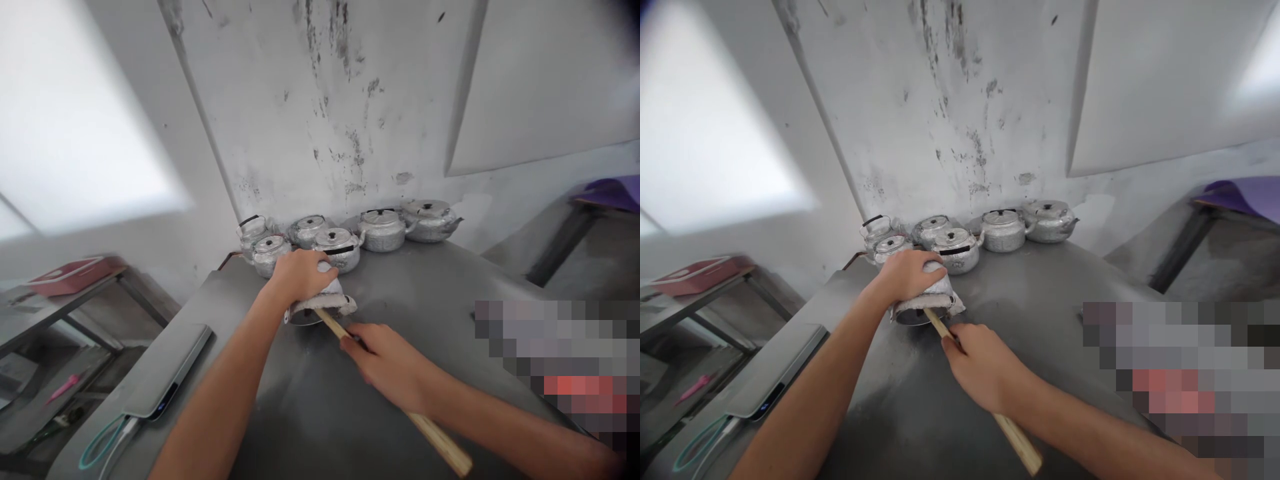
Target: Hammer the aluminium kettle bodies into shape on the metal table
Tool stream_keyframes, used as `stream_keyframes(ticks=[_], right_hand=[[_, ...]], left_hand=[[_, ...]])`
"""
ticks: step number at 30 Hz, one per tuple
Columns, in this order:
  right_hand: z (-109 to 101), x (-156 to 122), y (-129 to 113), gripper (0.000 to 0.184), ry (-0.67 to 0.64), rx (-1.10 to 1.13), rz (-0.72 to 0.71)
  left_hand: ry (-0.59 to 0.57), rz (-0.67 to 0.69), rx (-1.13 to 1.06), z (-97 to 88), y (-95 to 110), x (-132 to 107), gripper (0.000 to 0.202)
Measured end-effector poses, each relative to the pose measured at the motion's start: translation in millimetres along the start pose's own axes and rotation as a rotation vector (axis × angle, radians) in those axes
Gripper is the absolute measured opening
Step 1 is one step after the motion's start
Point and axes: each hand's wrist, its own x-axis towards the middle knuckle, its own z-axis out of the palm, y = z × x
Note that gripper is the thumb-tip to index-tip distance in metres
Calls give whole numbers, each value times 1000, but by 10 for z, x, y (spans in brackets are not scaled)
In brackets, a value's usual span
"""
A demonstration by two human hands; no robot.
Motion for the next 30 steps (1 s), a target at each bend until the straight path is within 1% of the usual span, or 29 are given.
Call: stream_keyframes(ticks=[4, 6, 11, 15, 19, 23, 26, 30], right_hand=[[5, 5, 1, 32, -1, -2, -17], [7, 6, 8, 33, -16, -9, -8], [1, -4, -5, 33, -5, -27, 5], [-17, -12, -29, 33, -9, -28, -6], [-15, -14, -23, 34, 27, 6, -21], [-1, -15, -13, 35, -8, 3, -9], [1, -15, -17, 35, 1, 3, 5], [-10, -22, -19, 35, -1, -26, -23]], left_hand=[[19, 8, 6, 19, -14, 8, 46], [20, 12, 8, 29, -21, 12, 46], [26, 15, 12, 35, -27, 14, 45], [23, 13, 11, 31, -24, 14, 46], [22, 11, 12, 35, -18, 17, 45], [22, 7, 18, 22, -11, 11, 45], [4, 4, 7, -2, -3, 1, 47], [-5, 9, -5, -8, -3, -1, 47]])
